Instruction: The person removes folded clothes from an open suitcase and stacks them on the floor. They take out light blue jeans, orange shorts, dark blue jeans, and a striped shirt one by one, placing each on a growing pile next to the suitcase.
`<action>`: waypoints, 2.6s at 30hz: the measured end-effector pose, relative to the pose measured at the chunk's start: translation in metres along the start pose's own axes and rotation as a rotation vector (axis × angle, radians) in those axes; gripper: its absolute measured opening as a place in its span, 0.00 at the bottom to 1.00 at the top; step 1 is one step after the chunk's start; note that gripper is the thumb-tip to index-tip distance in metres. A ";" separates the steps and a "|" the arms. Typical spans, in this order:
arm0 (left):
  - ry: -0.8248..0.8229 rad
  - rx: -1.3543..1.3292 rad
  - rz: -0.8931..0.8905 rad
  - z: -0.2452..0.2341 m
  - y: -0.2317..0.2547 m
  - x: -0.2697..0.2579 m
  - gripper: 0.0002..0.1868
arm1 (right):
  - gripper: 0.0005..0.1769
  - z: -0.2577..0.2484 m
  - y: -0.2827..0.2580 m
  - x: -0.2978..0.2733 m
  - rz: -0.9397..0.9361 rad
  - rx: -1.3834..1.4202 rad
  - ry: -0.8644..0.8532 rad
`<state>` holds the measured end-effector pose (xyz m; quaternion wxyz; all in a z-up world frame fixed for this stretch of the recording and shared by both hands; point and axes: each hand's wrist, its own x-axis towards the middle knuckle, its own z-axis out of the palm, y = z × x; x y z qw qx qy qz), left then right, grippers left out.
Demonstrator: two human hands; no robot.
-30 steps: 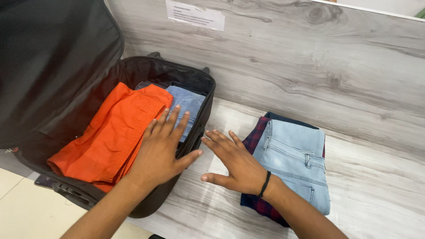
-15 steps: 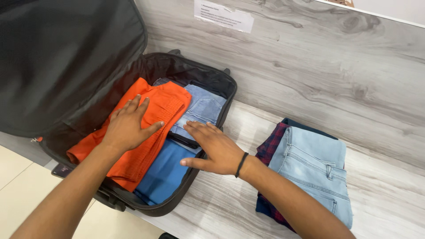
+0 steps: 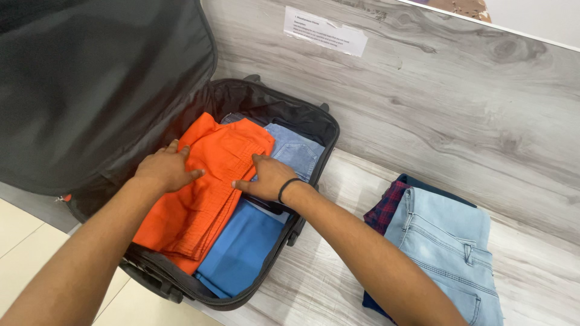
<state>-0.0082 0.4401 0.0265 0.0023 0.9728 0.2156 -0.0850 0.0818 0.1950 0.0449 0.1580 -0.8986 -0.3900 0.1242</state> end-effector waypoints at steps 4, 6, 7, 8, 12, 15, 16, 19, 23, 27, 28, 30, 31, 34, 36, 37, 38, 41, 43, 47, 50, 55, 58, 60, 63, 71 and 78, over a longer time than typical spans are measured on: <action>-0.097 -0.101 -0.060 0.003 -0.016 0.013 0.45 | 0.45 0.008 0.003 0.024 0.120 0.086 0.070; -0.106 -0.140 -0.065 0.007 -0.020 0.016 0.42 | 0.45 0.013 0.006 0.034 0.210 0.155 0.084; -0.073 -0.147 -0.055 0.008 -0.021 0.018 0.43 | 0.45 0.016 0.007 0.038 0.210 0.151 0.126; -0.041 -0.154 -0.044 0.010 -0.019 0.018 0.43 | 0.45 0.019 0.009 0.040 0.209 0.148 0.168; 0.007 -0.208 -0.087 0.009 -0.019 0.018 0.39 | 0.53 0.024 0.020 0.046 0.264 0.267 0.213; -0.012 -0.192 -0.174 0.004 -0.017 0.015 0.32 | 0.56 0.023 0.025 0.046 0.311 0.267 0.106; -0.019 -0.187 -0.190 0.003 -0.016 0.014 0.29 | 0.56 0.023 0.026 0.044 0.308 0.271 0.108; -0.044 -0.166 -0.233 0.002 -0.013 0.010 0.21 | 0.57 0.021 0.025 0.039 0.291 0.282 0.115; -0.065 -0.114 -0.251 0.005 -0.010 0.012 0.16 | 0.58 0.019 0.020 0.035 0.257 0.298 0.098; -0.025 -0.061 -0.211 0.008 -0.009 0.014 0.14 | 0.56 0.016 0.016 0.031 0.174 0.304 0.151; -0.032 -0.047 -0.207 0.009 -0.009 0.015 0.13 | 0.55 0.016 0.015 0.030 0.153 0.356 0.166; -0.050 -0.021 -0.199 0.012 -0.011 0.015 0.13 | 0.53 0.017 0.015 0.029 0.111 0.459 0.194; -0.046 -0.016 -0.194 0.013 -0.012 0.016 0.13 | 0.51 0.018 0.015 0.029 0.082 0.492 0.196; -0.026 0.010 -0.182 0.017 -0.016 0.019 0.14 | 0.45 0.021 0.014 0.030 -0.037 0.588 0.210; -0.004 0.038 -0.173 0.022 -0.017 0.024 0.14 | 0.44 0.024 0.015 0.030 -0.151 0.646 0.231; 0.024 0.041 -0.165 0.025 -0.018 0.026 0.14 | 0.44 0.024 0.016 0.030 -0.145 0.659 0.220; 0.052 0.043 -0.156 0.029 -0.019 0.027 0.14 | 0.44 0.025 0.016 0.031 -0.138 0.672 0.209; 0.104 0.058 -0.143 0.034 -0.022 0.032 0.13 | 0.45 0.026 0.020 0.031 -0.064 0.631 0.141; 0.121 0.068 -0.138 0.036 -0.022 0.034 0.13 | 0.45 0.027 0.021 0.031 -0.015 0.570 0.048; 0.150 0.074 -0.134 0.035 -0.020 0.030 0.13 | 0.40 0.031 0.021 0.030 -0.098 0.415 0.035; 0.147 0.054 -0.151 0.030 -0.016 0.028 0.13 | 0.39 0.031 0.020 0.030 -0.111 0.387 0.050; 0.252 -0.009 -0.111 0.017 -0.008 0.016 0.15 | 0.36 0.027 0.018 0.027 -0.141 0.420 0.093; 0.290 -0.104 -0.094 0.004 -0.001 0.010 0.15 | 0.34 0.025 0.015 0.025 -0.235 0.417 0.201; 0.327 -0.158 -0.063 -0.003 0.004 0.005 0.16 | 0.33 0.023 0.012 0.024 -0.243 0.437 0.230; 0.455 -0.179 0.017 -0.011 0.012 -0.002 0.13 | 0.31 0.020 0.010 0.021 -0.218 0.417 0.263; 0.541 -0.254 0.075 -0.024 0.016 -0.013 0.13 | 0.30 0.012 0.006 0.014 -0.207 0.486 0.497; 0.286 -0.282 -0.001 -0.024 0.021 -0.012 0.24 | 0.41 0.020 0.014 0.023 -0.092 0.417 0.530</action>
